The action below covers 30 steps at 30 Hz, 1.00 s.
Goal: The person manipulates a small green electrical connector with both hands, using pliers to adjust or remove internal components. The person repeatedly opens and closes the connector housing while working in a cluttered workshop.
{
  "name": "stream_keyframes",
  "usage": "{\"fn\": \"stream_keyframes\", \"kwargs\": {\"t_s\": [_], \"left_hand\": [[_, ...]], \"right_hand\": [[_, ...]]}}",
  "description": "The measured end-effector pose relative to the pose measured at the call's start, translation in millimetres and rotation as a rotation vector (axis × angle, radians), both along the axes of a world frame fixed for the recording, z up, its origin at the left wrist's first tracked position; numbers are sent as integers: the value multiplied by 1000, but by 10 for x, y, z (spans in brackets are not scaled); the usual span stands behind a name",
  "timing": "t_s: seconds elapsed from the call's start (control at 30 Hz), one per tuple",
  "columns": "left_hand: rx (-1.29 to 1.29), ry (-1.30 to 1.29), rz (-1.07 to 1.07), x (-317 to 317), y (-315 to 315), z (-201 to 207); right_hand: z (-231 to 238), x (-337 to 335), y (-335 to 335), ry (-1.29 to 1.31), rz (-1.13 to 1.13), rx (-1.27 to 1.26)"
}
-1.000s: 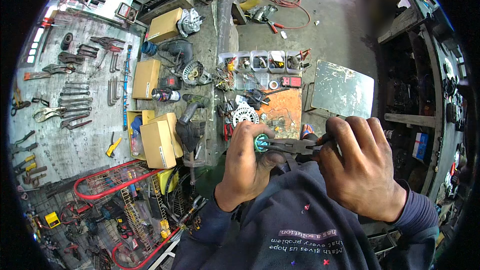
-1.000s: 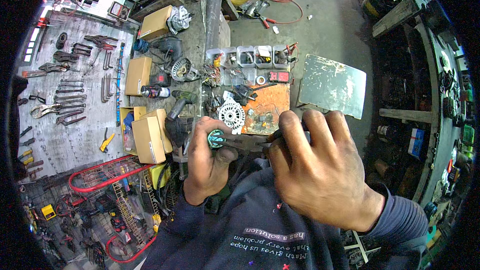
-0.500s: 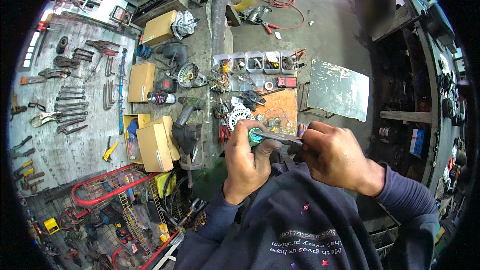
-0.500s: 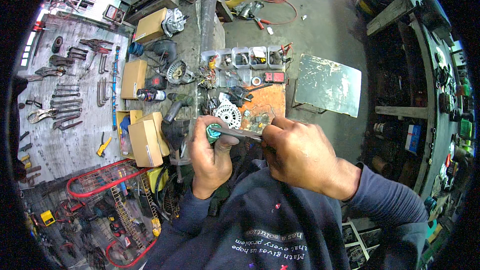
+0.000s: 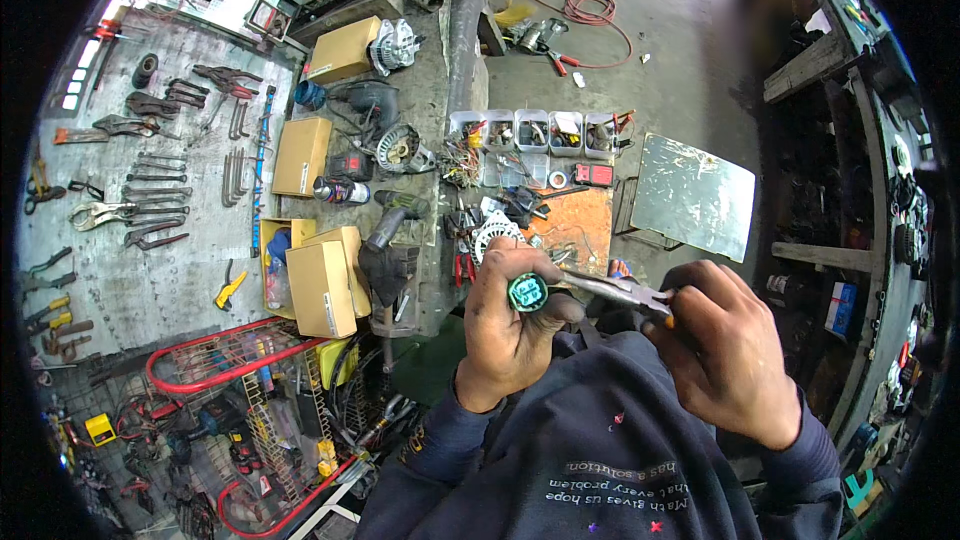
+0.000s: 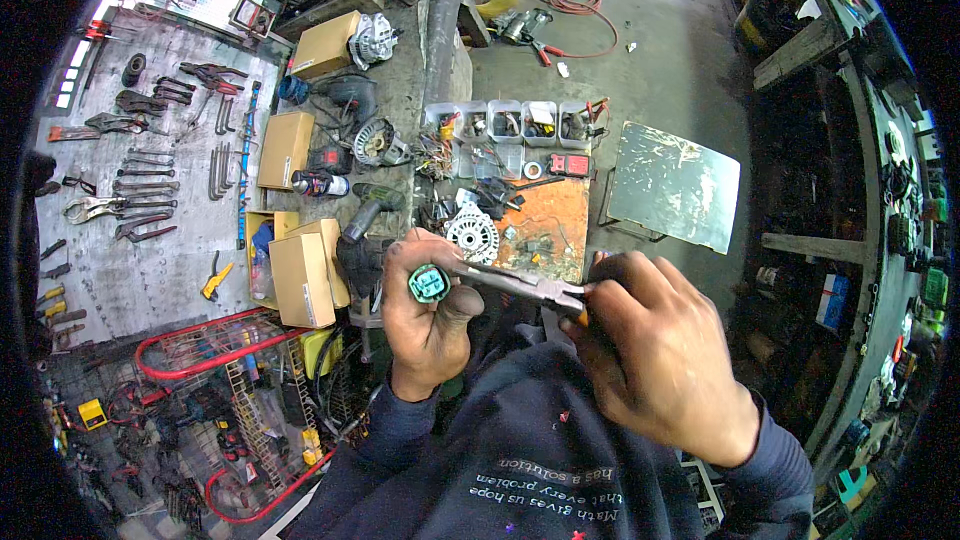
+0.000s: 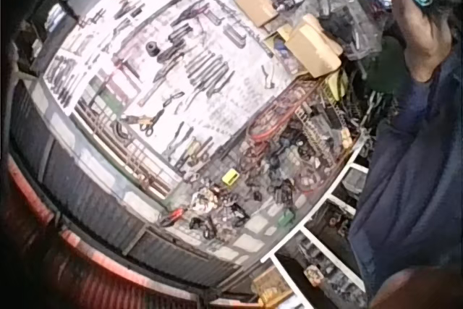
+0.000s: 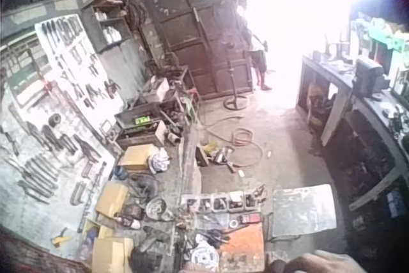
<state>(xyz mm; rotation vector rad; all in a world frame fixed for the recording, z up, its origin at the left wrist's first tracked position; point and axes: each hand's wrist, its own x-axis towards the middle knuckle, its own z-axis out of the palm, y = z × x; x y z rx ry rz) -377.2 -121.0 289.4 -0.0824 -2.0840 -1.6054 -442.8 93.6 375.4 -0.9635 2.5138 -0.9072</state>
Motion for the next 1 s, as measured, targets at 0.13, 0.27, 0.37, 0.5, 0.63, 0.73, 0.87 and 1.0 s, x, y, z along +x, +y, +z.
{"fn": "stream_keyframes", "kwargs": {"t_s": [0.13, 0.27, 0.37, 0.5, 0.63, 0.73, 0.87, 1.0], "left_hand": [[-77, 31, -56, 0, -23, 43], [-104, 30, -75, 8, -20, 62], [-129, 1, -100, 8, -38, 94], [-115, -53, -67, 8, -86, 66], [83, -266, -6, 130, -109, -35], [362, -470, -115, 96, -33, -349], [466, -615, -123, 175, 182, -579], [429, -680, -106, 243, 214, -963]], "right_hand": [[257, 26, 29, 122, 60, 95], [319, 76, 6, 278, 48, 144], [394, 52, 3, 332, 57, 155], [299, -123, 70, 253, 47, 107], [-684, -452, 284, -175, -337, 260], [-2712, -256, 663, -232, -499, 198], [-4683, 132, 295, -263, -537, 297], [-5233, -25, -182, -232, -400, 376]]}}
